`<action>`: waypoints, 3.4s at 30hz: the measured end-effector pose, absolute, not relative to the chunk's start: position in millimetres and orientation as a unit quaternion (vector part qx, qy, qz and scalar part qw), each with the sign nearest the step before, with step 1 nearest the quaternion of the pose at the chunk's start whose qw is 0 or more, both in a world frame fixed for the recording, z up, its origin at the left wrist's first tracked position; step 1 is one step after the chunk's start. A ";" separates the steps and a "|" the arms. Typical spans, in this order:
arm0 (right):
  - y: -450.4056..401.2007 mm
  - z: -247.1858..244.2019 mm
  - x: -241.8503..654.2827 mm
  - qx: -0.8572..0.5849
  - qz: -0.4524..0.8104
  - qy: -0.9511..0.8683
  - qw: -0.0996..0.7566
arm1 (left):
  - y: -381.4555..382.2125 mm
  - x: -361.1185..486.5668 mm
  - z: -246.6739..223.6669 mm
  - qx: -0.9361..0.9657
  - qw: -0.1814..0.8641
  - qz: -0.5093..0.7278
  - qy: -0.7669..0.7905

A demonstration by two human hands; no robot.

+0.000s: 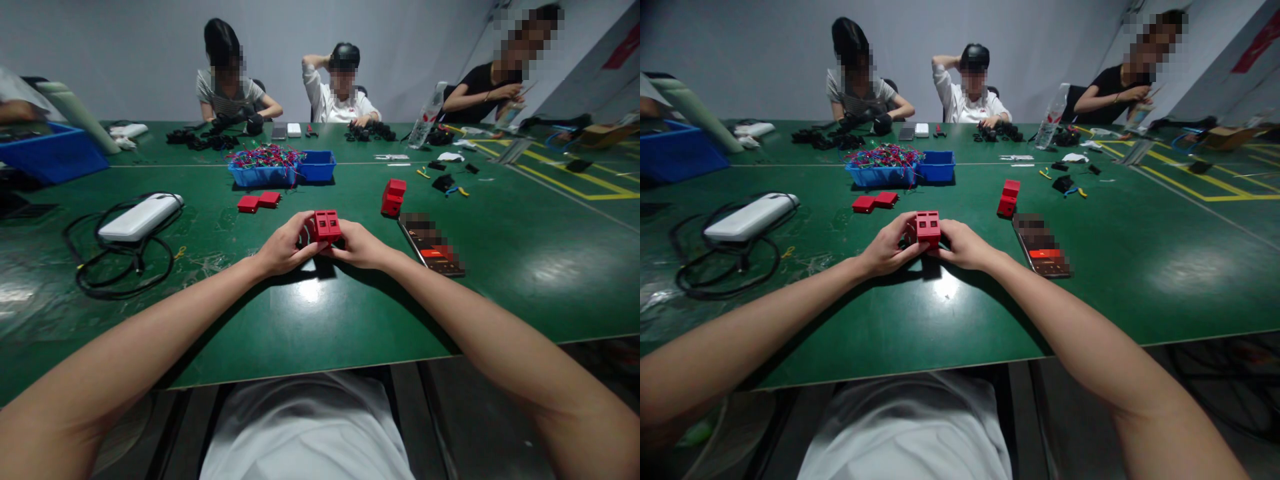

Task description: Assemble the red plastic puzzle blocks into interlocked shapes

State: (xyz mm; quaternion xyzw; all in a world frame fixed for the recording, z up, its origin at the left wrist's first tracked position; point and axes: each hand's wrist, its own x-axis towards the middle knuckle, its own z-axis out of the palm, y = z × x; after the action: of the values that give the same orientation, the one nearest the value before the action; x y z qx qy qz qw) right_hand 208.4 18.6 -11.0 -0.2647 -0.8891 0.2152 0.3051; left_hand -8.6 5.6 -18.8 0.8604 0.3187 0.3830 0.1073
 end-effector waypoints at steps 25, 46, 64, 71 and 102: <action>17.8 -7.0 211.5 -0.250 0.185 -0.911 0.269 | 9.8 -5.2 -18.0 0.810 0.173 0.444 0.341; 18.1 -5.5 208.0 -0.265 0.510 -0.765 0.291 | 20.0 -6.6 -23.4 0.700 0.354 0.489 0.381; 18.9 -1.4 205.3 -0.359 0.571 -0.662 0.327 | 13.1 -8.8 -21.9 0.804 0.285 0.390 0.346; 20.1 -3.4 202.9 -0.377 0.579 -0.633 0.349 | 10.9 -9.8 -16.9 0.815 0.239 0.379 0.367; 27.2 -17.2 206.2 -0.339 0.491 -0.704 0.385 | 10.6 -11.6 -21.0 0.826 -0.010 0.454 0.334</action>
State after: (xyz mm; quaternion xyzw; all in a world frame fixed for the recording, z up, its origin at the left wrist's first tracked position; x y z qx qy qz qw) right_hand 206.2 27.2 -17.2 -0.3393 -0.7043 0.4905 0.3850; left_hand -11.6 10.6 -21.0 0.8259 0.3339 0.4543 -0.0099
